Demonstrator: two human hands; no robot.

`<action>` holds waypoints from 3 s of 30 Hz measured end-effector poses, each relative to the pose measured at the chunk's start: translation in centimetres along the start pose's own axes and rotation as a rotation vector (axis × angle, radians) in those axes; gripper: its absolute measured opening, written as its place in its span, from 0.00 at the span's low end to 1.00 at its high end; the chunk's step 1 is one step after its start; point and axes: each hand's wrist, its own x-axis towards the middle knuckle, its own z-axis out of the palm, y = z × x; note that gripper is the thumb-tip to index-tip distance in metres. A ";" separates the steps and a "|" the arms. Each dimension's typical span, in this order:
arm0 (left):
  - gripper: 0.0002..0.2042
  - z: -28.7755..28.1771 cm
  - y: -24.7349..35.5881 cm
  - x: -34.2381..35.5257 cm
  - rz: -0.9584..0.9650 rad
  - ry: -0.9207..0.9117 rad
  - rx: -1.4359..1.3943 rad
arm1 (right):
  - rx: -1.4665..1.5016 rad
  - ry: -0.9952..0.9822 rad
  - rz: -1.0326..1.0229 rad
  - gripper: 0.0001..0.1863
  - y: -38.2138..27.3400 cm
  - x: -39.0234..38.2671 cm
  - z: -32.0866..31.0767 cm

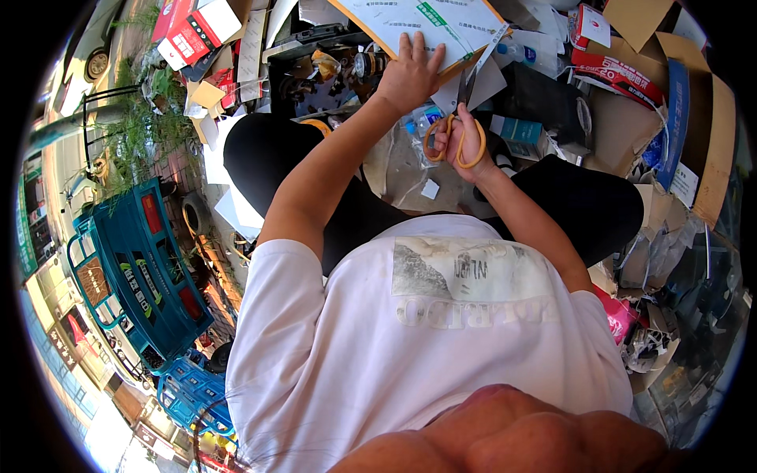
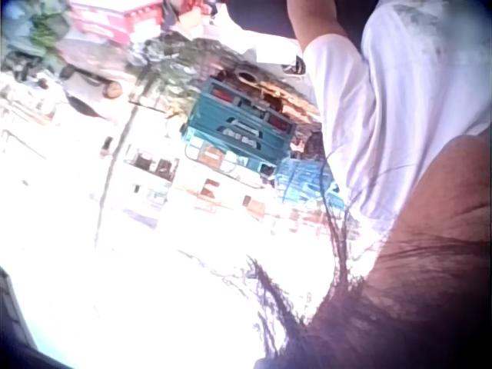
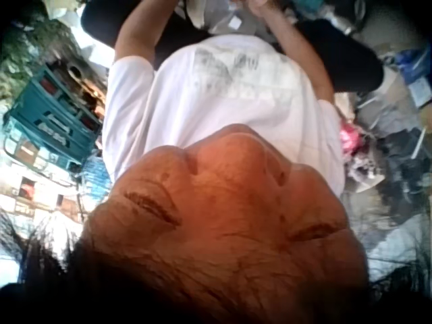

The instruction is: The person uses scissors to cut through and disassemble various cardboard boxes, removing the paper contents and discarded items from inside them while sitting on the ground.

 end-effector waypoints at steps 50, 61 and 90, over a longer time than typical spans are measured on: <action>0.29 -1.6 0.4 2.1 -0.013 -0.057 -0.023 | 0.263 -0.060 -0.179 0.30 2.1 4.7 1.2; 0.30 -0.2 0.7 1.9 0.021 -0.034 -0.098 | 0.001 0.084 -0.333 0.28 2.0 6.7 0.8; 0.27 -0.2 0.6 2.0 0.046 0.060 -0.018 | 0.145 -0.001 -0.204 0.30 -1.2 4.9 -0.7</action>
